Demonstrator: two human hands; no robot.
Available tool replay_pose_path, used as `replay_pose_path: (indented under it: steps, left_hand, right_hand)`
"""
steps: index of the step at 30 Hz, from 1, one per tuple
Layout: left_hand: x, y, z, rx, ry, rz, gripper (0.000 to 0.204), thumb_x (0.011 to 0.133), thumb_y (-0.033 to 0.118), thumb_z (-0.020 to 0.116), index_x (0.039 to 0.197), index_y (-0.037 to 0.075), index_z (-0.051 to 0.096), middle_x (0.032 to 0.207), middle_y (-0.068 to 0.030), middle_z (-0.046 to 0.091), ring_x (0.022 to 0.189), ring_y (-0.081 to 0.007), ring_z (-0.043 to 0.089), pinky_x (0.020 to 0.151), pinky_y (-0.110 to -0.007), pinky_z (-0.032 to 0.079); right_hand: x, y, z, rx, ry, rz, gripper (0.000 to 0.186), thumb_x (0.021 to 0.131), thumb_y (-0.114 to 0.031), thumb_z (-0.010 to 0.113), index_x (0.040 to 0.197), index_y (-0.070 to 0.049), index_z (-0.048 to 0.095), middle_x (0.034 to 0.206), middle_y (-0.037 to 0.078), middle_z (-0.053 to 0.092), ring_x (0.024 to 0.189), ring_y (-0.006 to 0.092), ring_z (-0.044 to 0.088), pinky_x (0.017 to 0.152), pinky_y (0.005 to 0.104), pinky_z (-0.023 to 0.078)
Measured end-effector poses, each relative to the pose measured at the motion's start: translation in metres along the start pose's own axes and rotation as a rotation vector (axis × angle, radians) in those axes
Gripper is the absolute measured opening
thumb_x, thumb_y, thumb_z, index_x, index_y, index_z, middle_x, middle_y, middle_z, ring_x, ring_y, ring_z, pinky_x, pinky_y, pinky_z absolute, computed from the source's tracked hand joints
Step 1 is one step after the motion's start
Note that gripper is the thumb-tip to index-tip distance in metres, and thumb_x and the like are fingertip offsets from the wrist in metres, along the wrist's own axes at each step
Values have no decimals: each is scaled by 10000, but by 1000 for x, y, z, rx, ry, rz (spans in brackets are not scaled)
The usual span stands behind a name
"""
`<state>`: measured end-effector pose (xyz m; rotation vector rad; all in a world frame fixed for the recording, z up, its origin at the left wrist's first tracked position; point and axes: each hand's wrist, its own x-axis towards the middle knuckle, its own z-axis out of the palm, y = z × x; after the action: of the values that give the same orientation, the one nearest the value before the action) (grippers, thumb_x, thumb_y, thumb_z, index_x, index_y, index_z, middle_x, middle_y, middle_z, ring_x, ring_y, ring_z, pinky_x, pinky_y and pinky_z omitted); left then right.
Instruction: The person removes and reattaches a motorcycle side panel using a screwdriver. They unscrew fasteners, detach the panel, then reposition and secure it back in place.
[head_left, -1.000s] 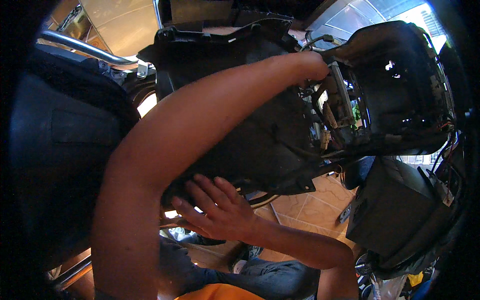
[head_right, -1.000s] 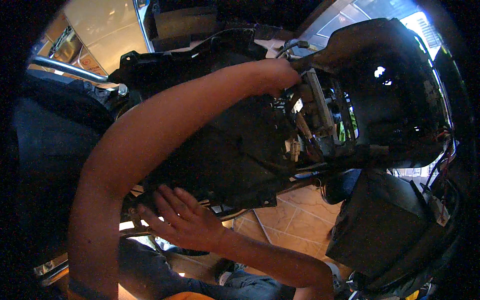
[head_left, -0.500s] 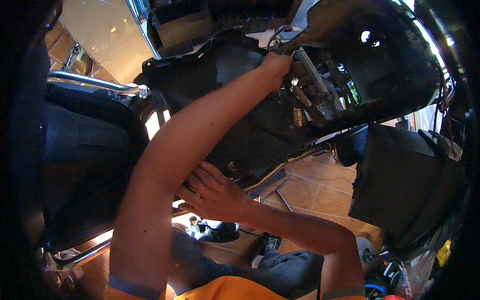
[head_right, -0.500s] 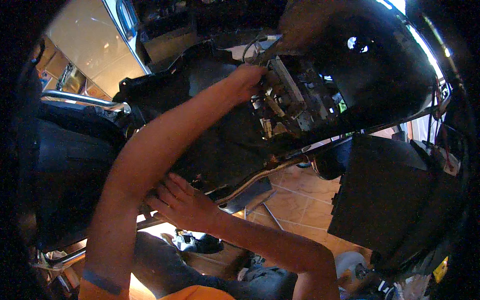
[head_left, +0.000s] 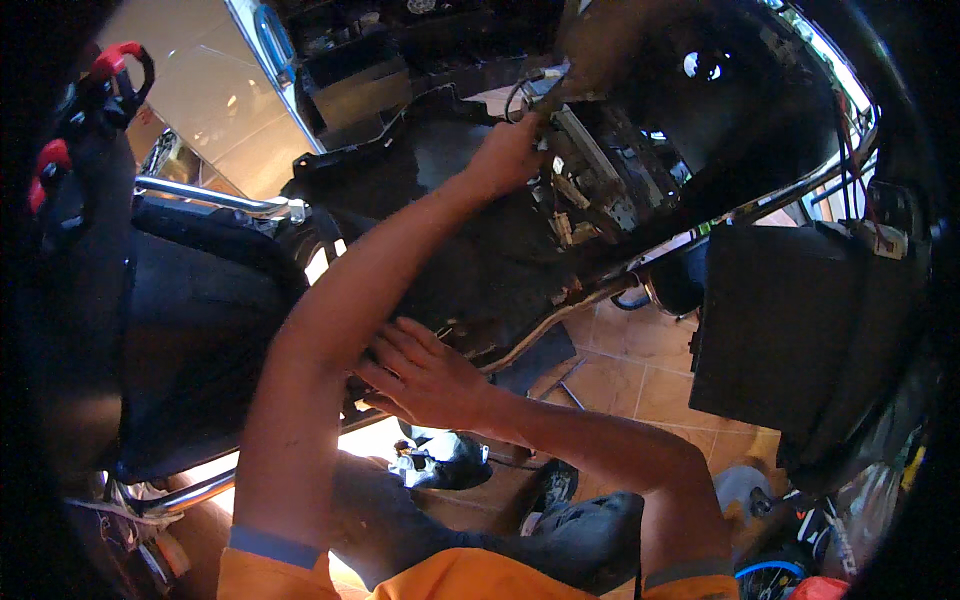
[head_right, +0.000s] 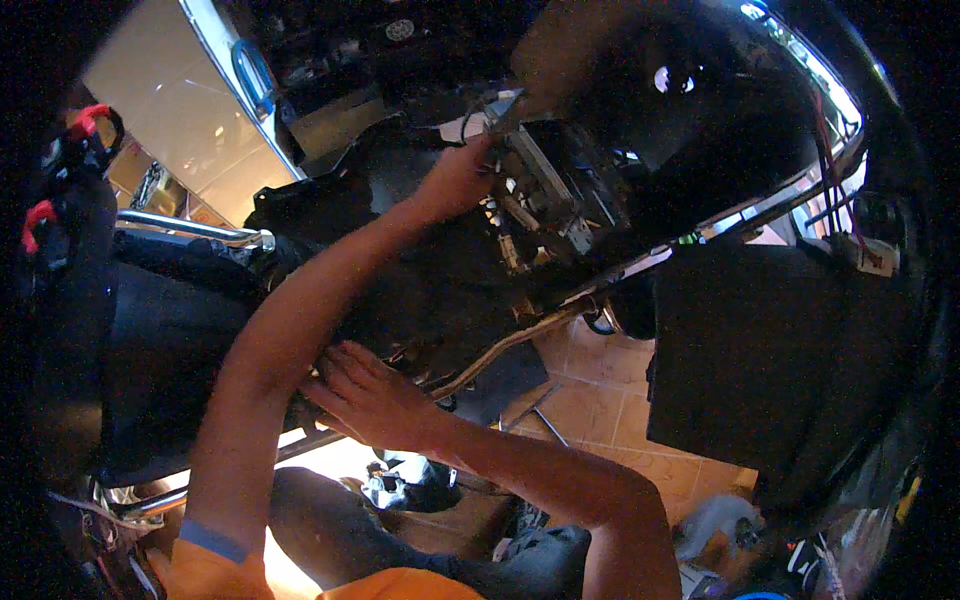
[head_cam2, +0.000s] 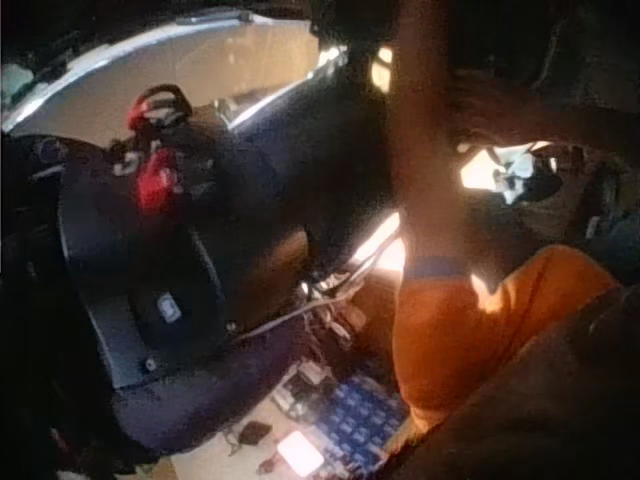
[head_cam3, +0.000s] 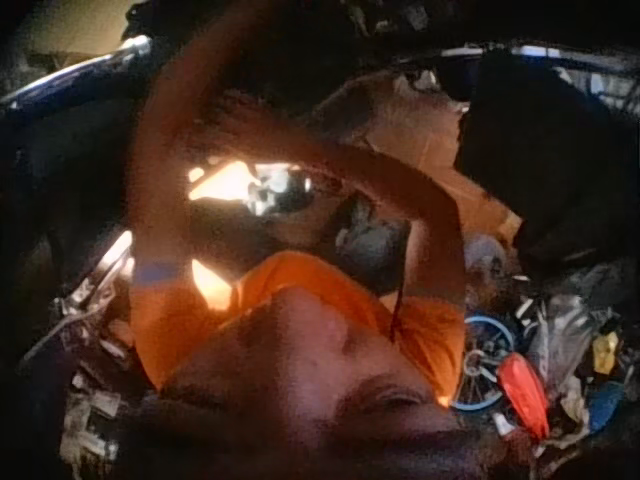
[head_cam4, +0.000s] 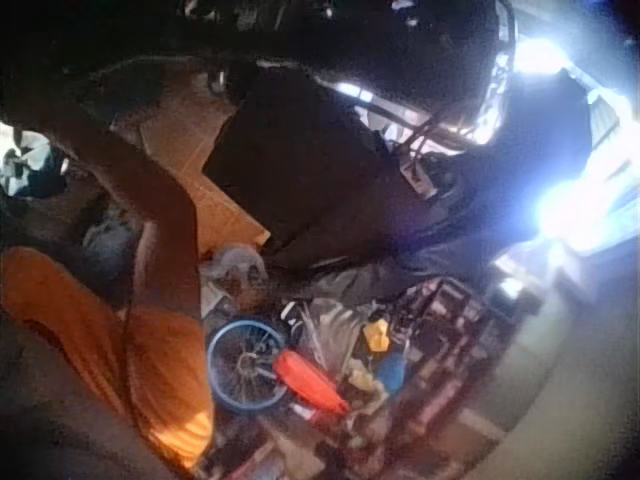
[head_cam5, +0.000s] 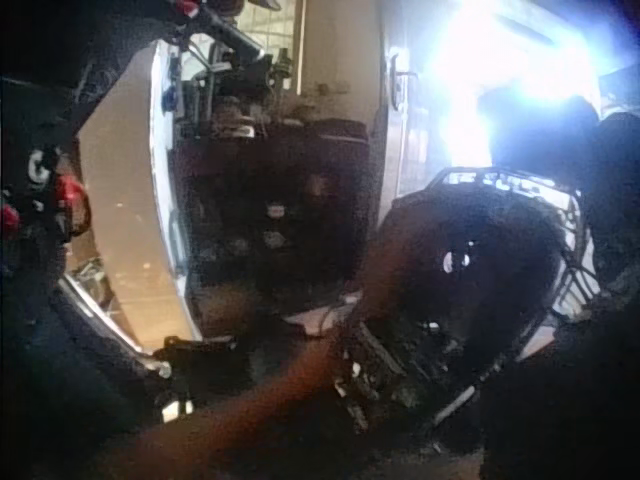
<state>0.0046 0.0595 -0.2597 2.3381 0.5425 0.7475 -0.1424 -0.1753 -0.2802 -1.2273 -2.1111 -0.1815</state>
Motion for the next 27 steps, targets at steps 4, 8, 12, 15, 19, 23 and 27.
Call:
replay_pose_path:
  steps: [4,8,12,15,19,23,27]
  left_hand:
    - [0,-6,-5,-21,18,101,590,806,198,777,1352,127,564,1001,-237,724,943,-452,694,820,-548,561]
    - [8,-38,12,232,112,243,479,865,192,705,1326,106,606,1029,-222,715,961,-417,691,814,-520,568]
    - [34,-79,36,338,3,331,358,993,264,654,1240,6,631,1035,-200,662,903,-314,646,744,-449,546]
    - [63,-97,42,991,137,776,212,1004,201,563,1082,38,673,848,-139,613,740,-287,573,672,-448,512]
    - [66,-98,35,563,-37,332,263,974,238,610,1155,49,643,939,-156,638,838,-312,603,736,-460,523]
    - [45,-78,24,345,-92,224,370,937,275,664,1242,73,606,1043,-188,658,944,-362,628,807,-485,534]
    - [24,-48,7,139,-98,156,502,900,312,717,1329,96,569,1148,-220,678,1051,-412,654,877,-510,545]
  right_hand:
    - [4,2,-2,21,10,-32,531,944,-417,660,1351,-86,581,1310,174,617,1285,339,545,1165,521,339]
    - [1,5,5,-59,-16,-26,512,891,-354,670,1320,-81,609,1325,196,615,1294,387,536,1189,587,297]
    - [0,9,7,-17,128,-57,510,876,-401,738,1287,-129,607,1353,134,565,1303,348,503,1189,532,301]
    - [5,12,-15,38,165,-40,552,810,-365,790,1264,-97,624,1233,131,628,1205,337,569,1127,509,393]
    - [-16,12,-77,33,136,52,467,816,-267,819,1225,-110,658,1166,115,637,1143,328,608,991,464,482]
    - [-100,8,-121,162,-56,355,281,869,-210,784,1110,-95,696,958,110,682,899,297,679,728,428,532]
    - [-198,23,-78,363,-498,890,161,921,-190,727,1007,-53,714,888,161,721,776,346,704,666,430,545]
